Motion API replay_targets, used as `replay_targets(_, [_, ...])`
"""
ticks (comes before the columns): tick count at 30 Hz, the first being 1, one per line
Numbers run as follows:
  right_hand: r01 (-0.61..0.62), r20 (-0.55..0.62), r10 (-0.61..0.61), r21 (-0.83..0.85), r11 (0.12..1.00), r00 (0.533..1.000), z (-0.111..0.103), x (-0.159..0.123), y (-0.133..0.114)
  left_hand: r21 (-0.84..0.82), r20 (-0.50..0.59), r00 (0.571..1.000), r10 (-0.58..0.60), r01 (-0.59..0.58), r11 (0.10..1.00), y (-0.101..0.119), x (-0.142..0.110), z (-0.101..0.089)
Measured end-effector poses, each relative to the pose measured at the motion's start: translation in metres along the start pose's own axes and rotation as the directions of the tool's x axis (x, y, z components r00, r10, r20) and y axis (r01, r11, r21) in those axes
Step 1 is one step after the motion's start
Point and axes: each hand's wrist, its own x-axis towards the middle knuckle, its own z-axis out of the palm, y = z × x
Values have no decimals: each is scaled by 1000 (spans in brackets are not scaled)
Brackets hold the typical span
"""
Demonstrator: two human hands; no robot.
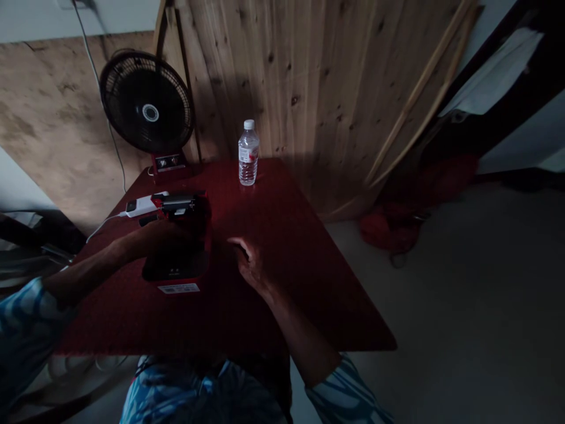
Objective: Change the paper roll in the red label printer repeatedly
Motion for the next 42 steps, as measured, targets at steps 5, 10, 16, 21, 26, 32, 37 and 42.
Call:
replay_targets(5, [26,-10,-26,-45,999,1000,0,-2,6,-170,-208,978,30,-66,983,-6,-33,-1])
replay_targets(10, [-16,-9,16,-52,999,1000,0,-1,6,-395,-433,890,-144,-43,918,0,-83,15])
replay_targets(16, [-65,-83,66,16,998,994,6,11,-4,-331,-582,810,-68,-160,930,16,-97,58])
replay_targets(21, [-99,-43,106,144,985,993,21,48,-11,-201,-640,768,17,-189,961,23,-90,71])
replay_targets(26, [-197,-1,201,203,959,980,38,95,-14,-194,-664,747,26,-205,959,19,-88,75])
replay_targets(32, [-222,59,214,206,953,975,45,109,-27,-166,-671,737,84,-259,952,12,-86,81])
replay_targets(37, [-217,43,213,215,952,976,41,95,-39,-236,-754,657,18,-296,925,10,-91,75])
replay_targets(42, [-133,16,132,162,978,991,37,82,-48,-409,-821,531,-209,-292,865,-1,-79,55])
